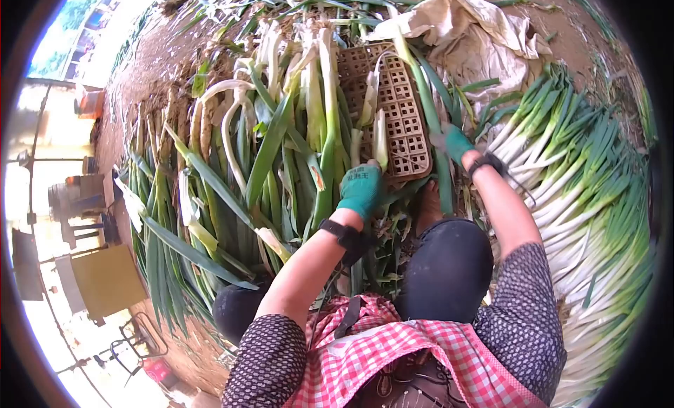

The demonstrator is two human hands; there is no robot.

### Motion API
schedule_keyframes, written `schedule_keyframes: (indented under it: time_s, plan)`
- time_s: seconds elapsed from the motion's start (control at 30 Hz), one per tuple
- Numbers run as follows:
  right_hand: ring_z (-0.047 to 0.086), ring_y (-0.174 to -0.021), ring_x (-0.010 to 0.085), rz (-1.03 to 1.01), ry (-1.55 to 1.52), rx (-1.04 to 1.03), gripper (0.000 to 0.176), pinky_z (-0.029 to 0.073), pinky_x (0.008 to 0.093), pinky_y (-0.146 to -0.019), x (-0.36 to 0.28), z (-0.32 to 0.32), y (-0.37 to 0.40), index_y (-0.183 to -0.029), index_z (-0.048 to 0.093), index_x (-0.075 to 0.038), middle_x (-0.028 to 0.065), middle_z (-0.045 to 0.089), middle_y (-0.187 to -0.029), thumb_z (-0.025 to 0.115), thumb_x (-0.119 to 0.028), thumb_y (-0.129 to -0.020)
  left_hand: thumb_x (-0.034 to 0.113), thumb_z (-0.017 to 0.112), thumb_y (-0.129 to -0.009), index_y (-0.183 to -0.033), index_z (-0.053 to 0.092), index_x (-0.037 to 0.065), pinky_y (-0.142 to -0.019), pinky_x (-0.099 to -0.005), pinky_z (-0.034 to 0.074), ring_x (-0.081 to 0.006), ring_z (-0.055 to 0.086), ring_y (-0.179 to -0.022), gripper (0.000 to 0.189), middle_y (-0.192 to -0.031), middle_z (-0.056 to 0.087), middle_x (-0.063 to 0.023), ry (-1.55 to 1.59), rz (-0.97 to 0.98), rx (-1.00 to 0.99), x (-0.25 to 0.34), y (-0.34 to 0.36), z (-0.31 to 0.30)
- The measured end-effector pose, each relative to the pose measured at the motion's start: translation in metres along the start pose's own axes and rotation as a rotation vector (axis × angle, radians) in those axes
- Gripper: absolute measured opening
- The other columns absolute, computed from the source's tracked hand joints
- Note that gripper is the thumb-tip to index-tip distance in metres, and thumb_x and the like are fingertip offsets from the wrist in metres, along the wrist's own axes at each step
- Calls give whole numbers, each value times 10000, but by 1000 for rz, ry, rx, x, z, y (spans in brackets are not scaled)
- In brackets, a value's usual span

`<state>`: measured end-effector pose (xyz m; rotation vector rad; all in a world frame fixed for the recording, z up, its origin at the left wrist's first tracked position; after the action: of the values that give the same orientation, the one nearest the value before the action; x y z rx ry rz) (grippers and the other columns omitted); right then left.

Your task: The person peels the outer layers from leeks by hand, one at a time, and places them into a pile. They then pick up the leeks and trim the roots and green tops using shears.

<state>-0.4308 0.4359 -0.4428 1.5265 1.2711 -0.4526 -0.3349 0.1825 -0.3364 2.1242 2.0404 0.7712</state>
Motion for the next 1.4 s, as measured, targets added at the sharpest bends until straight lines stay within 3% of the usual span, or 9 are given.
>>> schedule_keyframes:
  time_s: [0.17, 0.6, 0.77, 0.83, 0.9, 1.1, 1.23, 1.33, 1.4]
  plan:
    - [619, -782, 185, 61, 101, -29, 453, 496, 328, -718, 37, -45, 37, -1110, 657, 6, 87, 672, -851, 740, -321, -809, 157, 679, -841, -1030, 629, -6, -698, -339, 497, -145, 604, -741, 255, -839, 662, -130, 1121, 223, 79, -15, 5, -57]
    - [644, -1031, 321, -436, 652, -394, 621, 494, 373, -898, -227, 96, -2, -1214, 609, 39, 229, 672, -1113, 633, -460, -845, 216, 667, -890, -968, 650, -4, -646, -315, 498, -157, 607, -716, 234, -818, 668, -71, 885, 171, 756, -73, 80, -193]
    - [641, -1068, 389, -237, 332, -290, 869, 510, 420, -897, -193, 180, 45, -1267, 554, 91, 273, 636, -1182, 676, -618, -779, 182, 578, -949, -1093, 629, 51, -651, -309, 492, -152, 606, -742, 201, -899, 643, -27, 349, 496, 1535, -71, 198, -402]
    - [637, -1100, 359, -159, 317, -124, 907, 504, 397, -909, -180, 201, 33, -1204, 588, 121, 301, 635, -1159, 704, -640, -725, 149, 581, -941, -1132, 642, 55, -641, -277, 476, -95, 578, -742, 221, -895, 635, -8, -1079, 459, 2001, -52, 250, -471]
    - [638, -1107, 302, -173, 418, 65, 776, 483, 409, -939, -174, 209, 18, -1111, 681, 28, 238, 671, -1132, 744, -606, -667, 138, 582, -940, -1169, 645, 66, -639, -266, 470, -86, 569, -726, 248, -905, 641, -11, -125, 688, 1756, -39, 289, -503]
    - [674, -829, 309, -188, 479, -120, 404, 534, 387, -755, -165, 189, 6, -892, 737, -38, 194, 710, -938, 711, -357, -645, 61, 569, -919, -1171, 650, 93, -669, -308, 508, -148, 616, -827, 266, -1030, 649, -52, 296, 690, 1077, -45, 210, -456]
    - [645, -810, 245, 156, -18, -324, 484, 506, 341, -749, -126, 147, 28, -944, 716, -5, 141, 694, -920, 711, -390, -651, 121, 605, -837, -1129, 655, 189, -715, -434, 533, -333, 648, -767, 303, -1061, 659, -115, -300, 630, 832, -42, 115, -364]
    - [597, -680, 197, 126, -233, -261, 313, 479, 333, -646, -128, 110, 37, -849, 702, -84, 74, 640, -759, 706, -362, -707, 139, 543, -870, -1144, 642, 125, -755, -440, 542, -363, 664, -824, 292, -1112, 655, -131, -867, 1022, 1321, -23, 60, -392]
    - [605, -685, 196, 52, -512, -241, 290, 495, 325, -657, -143, 98, 27, -875, 696, -81, 69, 635, -763, 700, -342, -747, 28, 528, -859, -1348, 541, 132, -870, -490, 541, -306, 455, -1325, 501, -1485, 410, -168, -985, 565, 1305, -4, 27, -444]
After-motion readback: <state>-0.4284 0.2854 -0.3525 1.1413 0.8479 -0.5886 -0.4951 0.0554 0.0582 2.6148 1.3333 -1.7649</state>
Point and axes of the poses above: each hand's wrist, its own y-axis away from the middle knuckle, its own z-axis out of the palm, x = y × z, the point moved 4 cm from there along -y, towards the middle knuckle
